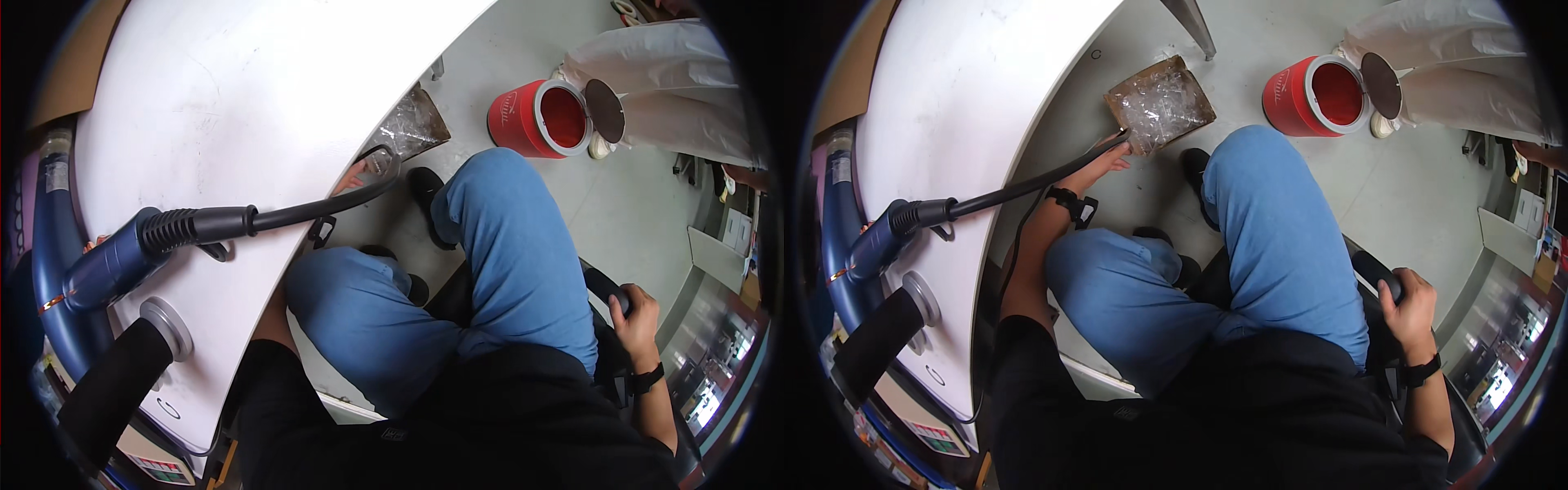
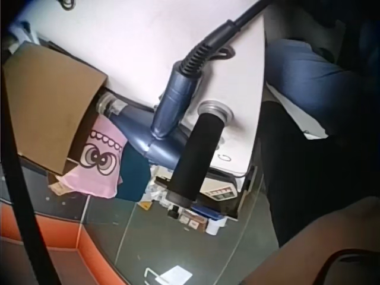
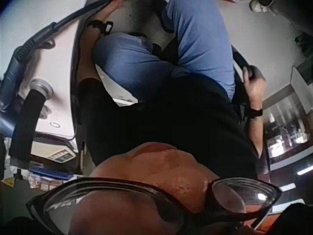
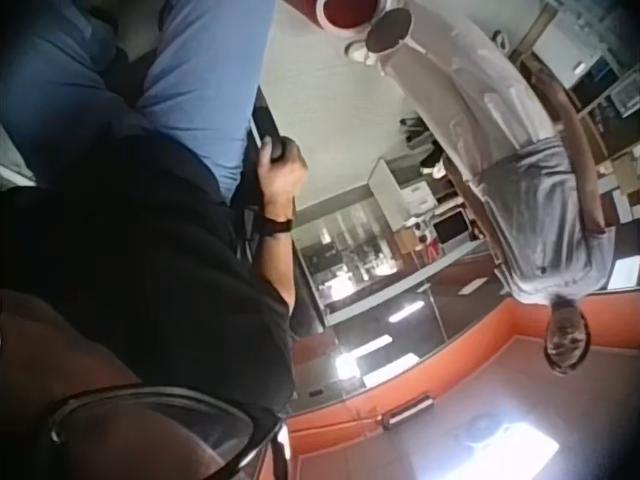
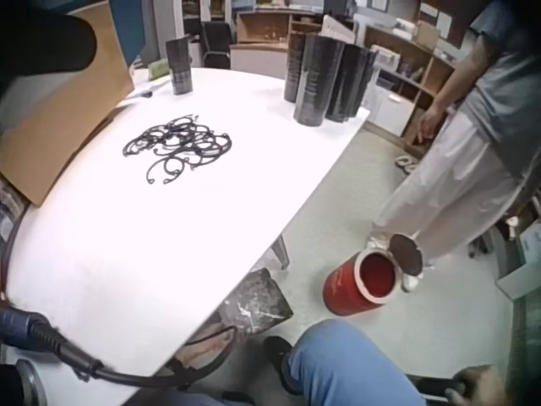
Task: The worker is assembling components of a hairdryer, specifically attaching black rings to a cylindrical metal part at a manual workstation.
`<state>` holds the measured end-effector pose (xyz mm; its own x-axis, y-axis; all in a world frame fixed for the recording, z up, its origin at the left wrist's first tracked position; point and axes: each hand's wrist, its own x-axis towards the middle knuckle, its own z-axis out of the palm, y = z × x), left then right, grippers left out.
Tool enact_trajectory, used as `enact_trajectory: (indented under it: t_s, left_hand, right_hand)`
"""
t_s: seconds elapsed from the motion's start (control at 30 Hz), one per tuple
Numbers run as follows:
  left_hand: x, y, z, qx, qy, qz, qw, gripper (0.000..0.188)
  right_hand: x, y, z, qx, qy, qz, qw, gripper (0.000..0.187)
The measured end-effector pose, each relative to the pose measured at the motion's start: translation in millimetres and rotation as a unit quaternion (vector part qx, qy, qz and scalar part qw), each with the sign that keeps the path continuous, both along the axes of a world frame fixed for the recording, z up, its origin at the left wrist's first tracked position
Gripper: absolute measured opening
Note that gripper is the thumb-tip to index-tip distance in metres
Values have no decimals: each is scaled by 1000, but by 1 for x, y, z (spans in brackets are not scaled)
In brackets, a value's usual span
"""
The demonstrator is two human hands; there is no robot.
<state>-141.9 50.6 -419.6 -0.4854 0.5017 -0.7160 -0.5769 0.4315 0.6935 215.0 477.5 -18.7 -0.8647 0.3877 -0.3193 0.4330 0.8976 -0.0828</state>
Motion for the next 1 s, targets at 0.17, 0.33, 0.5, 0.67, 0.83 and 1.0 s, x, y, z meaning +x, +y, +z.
enact_trajectory:
  t_s: [0.17,0.33,0.5,0.67,0.83,1.0]
  left_hand:
    - [-19,-47,17,41,109,-100,988,56]
    - [-6,-79,36,87,32,-29,995,55]
    - [34,-195,1,-139,139,-6,981,31]
    - [122,-214,33,-158,468,12,869,29]
    - [233,-270,79,-295,245,85,920,28]
    - [288,-177,136,-195,97,381,898,26]
  right_hand:
    - [-1,0,-8,-14,16,12,1000,26]
    - [1,-1,-2,-9,33,13,999,27]
    - [-9,-1,-4,-43,31,17,998,27]
    - [3,5,-4,-52,36,-2,998,28]
    - [3,19,-1,-125,-4,39,991,34]
    - [14,45,-6,-210,-56,74,973,41]
